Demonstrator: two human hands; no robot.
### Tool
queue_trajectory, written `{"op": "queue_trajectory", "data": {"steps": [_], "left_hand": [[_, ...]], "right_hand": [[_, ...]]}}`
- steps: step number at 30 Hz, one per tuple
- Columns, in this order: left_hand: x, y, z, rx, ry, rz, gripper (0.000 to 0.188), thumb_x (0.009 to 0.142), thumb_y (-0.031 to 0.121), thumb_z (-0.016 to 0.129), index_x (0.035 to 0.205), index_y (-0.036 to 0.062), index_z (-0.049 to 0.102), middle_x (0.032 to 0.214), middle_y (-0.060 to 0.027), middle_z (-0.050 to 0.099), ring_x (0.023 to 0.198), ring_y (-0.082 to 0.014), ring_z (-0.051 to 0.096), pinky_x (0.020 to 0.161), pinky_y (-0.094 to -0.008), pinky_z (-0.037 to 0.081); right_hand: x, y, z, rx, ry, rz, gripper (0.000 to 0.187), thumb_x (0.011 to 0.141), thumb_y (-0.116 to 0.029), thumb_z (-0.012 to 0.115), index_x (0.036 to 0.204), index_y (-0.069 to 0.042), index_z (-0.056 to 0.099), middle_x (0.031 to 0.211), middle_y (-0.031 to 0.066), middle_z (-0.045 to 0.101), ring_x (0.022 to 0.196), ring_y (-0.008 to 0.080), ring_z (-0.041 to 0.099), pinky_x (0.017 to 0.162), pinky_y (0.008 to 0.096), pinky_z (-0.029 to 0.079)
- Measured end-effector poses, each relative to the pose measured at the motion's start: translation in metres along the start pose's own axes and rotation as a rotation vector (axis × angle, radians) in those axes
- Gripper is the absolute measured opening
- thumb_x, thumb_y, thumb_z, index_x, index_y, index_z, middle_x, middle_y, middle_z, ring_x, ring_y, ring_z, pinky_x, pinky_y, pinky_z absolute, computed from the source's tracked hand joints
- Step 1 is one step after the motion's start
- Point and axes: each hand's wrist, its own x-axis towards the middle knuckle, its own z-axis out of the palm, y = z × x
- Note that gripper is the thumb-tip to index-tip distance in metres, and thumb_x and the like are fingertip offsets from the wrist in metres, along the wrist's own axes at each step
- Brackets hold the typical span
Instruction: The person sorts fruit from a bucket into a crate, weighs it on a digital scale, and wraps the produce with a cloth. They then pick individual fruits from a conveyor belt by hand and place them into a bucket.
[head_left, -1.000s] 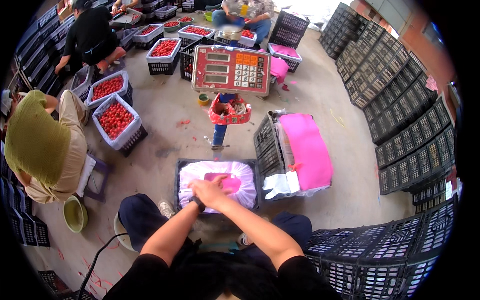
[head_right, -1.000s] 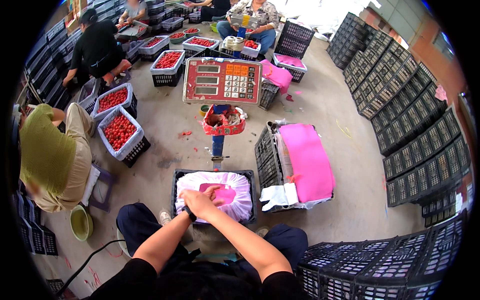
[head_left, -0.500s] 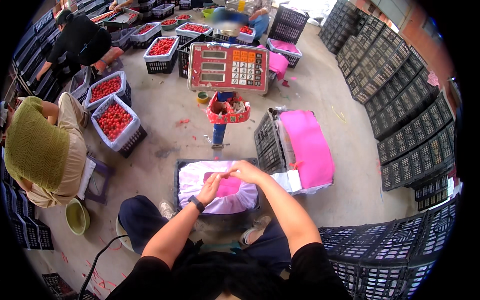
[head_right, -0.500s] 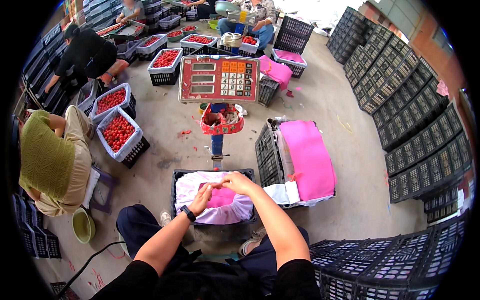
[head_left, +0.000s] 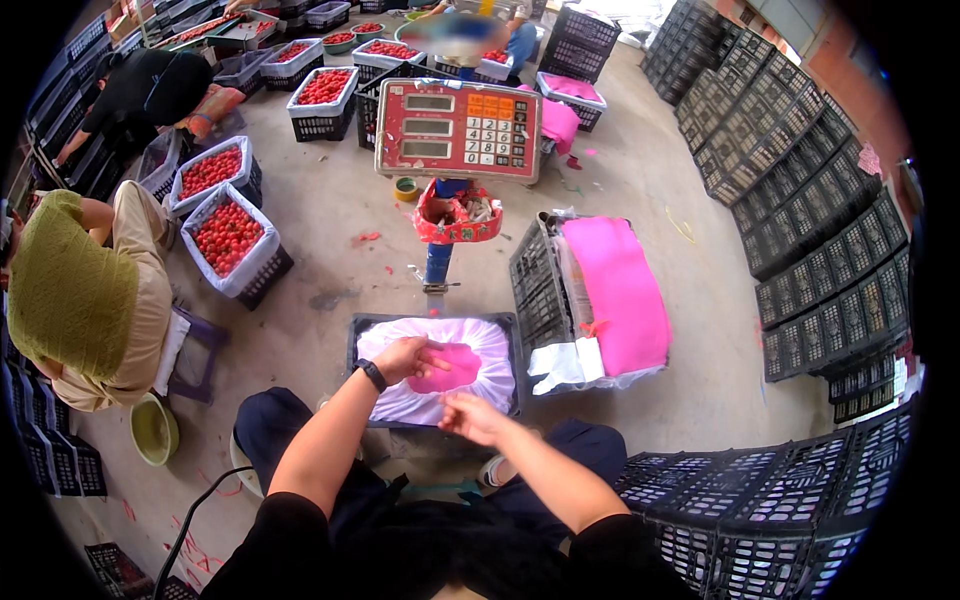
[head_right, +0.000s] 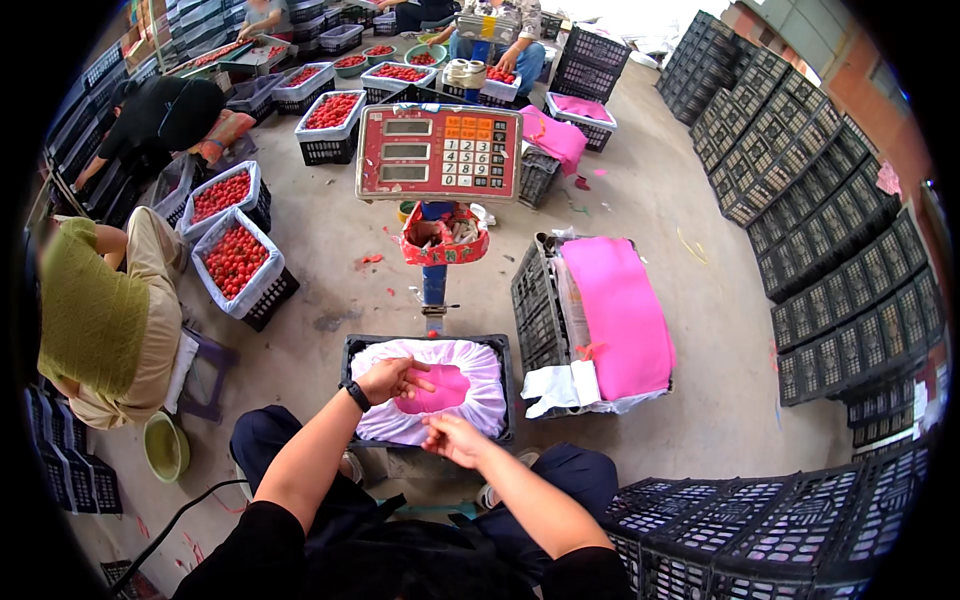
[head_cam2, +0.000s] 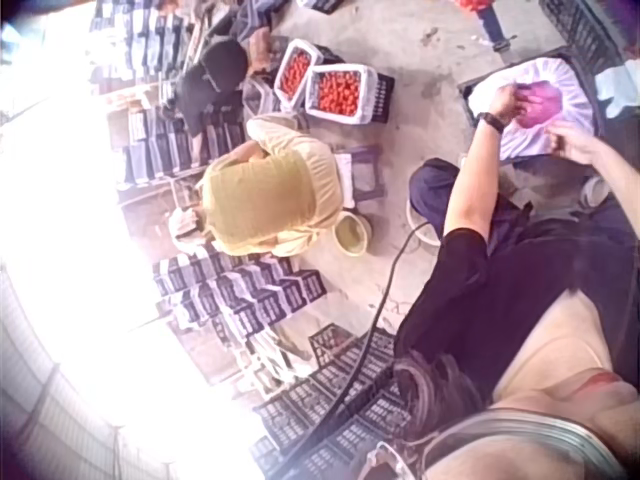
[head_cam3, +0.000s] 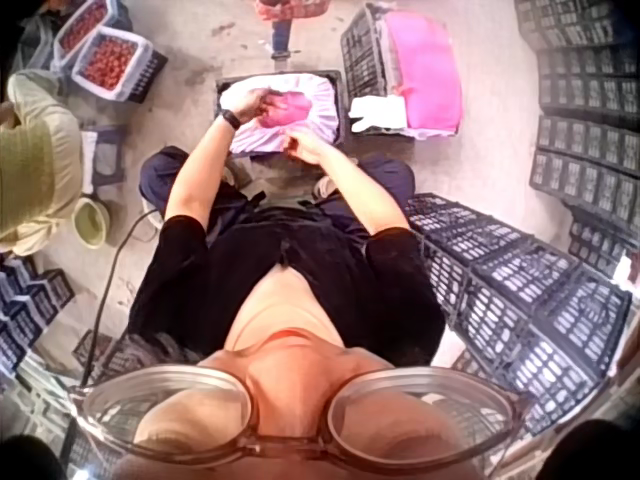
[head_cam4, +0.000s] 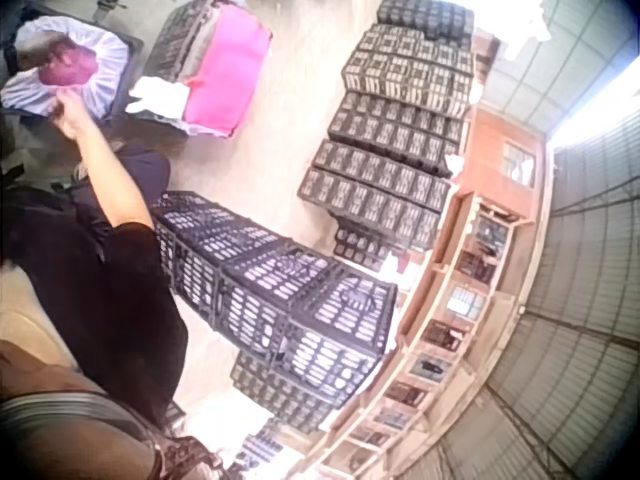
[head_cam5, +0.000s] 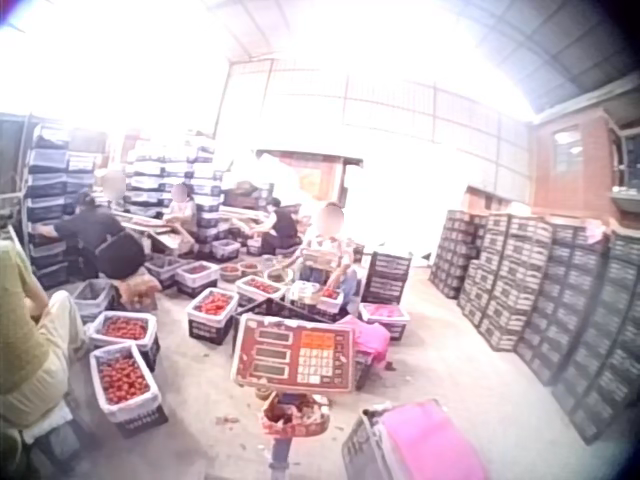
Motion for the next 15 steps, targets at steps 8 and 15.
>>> {"op": "queue_trajectory", "data": {"steps": [8, 15], "left_hand": [[0.0, -0.014, 0.032, 0.783, 0.39, 0.7, 0.037, 0.093, 0.021, 0.032, 0.122, -0.0006, 0.038, 0.114, -0.0164, 0.052, 0.108, -0.025, 0.049, 0.093, -0.0313, 0.036], [-0.007, 0.003, 0.04, 1.081, 0.552, 0.936, 0.032, 0.087, 0.016, 0.041, 0.115, 0.0021, 0.045, 0.118, -0.0207, 0.046, 0.106, -0.0356, 0.046, 0.089, -0.0389, 0.037]], "right_hand": [[0.043, -0.033, -0.009, -1.31, 0.728, -1.129, 0.015, 0.084, -0.014, 0.052, 0.094, -0.004, 0.055, 0.085, 0.0064, 0.058, 0.08, 0.0163, 0.056, 0.071, 0.028, 0.044], [0.066, -0.068, 0.011, -0.238, 0.114, -0.5, 0.017, 0.085, -0.022, 0.048, 0.081, -0.007, 0.056, 0.077, 0.0073, 0.058, 0.078, 0.0178, 0.055, 0.079, 0.0305, 0.043]]}}
